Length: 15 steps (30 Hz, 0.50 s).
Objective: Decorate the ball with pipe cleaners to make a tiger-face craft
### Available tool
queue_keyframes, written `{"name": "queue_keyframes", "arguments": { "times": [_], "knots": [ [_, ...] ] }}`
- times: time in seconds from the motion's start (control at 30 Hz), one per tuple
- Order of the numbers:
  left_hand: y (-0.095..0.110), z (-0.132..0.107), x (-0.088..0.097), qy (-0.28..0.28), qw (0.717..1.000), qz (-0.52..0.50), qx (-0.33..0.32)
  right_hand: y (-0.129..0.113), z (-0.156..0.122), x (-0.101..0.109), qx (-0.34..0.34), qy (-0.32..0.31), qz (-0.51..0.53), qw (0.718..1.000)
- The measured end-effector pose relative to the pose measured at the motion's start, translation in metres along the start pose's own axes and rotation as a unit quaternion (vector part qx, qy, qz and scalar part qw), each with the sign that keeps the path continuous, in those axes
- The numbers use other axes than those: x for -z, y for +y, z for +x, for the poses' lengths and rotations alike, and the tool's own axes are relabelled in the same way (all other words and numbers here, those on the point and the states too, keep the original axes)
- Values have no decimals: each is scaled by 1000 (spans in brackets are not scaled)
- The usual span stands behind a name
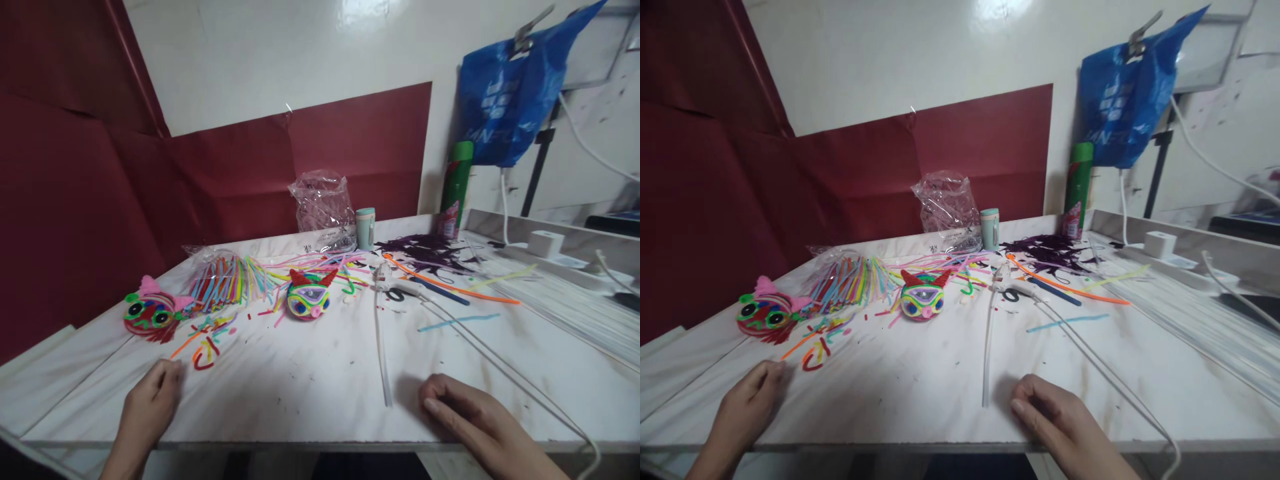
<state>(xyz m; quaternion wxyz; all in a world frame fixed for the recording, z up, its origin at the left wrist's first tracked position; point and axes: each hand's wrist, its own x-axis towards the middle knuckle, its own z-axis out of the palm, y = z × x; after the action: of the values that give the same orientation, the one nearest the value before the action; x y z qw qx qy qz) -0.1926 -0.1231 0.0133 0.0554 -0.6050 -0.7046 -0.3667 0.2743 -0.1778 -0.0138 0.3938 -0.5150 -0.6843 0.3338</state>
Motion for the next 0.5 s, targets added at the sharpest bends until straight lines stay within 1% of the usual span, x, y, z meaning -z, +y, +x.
{"name": "queue_keyframes", "arguments": {
  "times": [0.07,0.23,0.3,0.4,0.43,0.5],
  "knots": [
    [0,0,1,4,1000,7,14,2,-1,0,13,2,-5,1000],
    [-6,-1,-1,-34,998,43,21,10,-1,-1,38,3,-16,999],
    [-8,-1,-2,-19,999,40,17,11,-2,-2,44,2,-24,999],
    [-8,0,-1,23,1000,12,17,10,-2,-2,47,-5,-41,998],
    [-7,0,-1,30,999,3,21,9,-2,-2,47,-8,-45,998],
    [-5,1,-1,26,999,-9,32,8,-3,-1,48,-11,-48,998]
  ]
}}
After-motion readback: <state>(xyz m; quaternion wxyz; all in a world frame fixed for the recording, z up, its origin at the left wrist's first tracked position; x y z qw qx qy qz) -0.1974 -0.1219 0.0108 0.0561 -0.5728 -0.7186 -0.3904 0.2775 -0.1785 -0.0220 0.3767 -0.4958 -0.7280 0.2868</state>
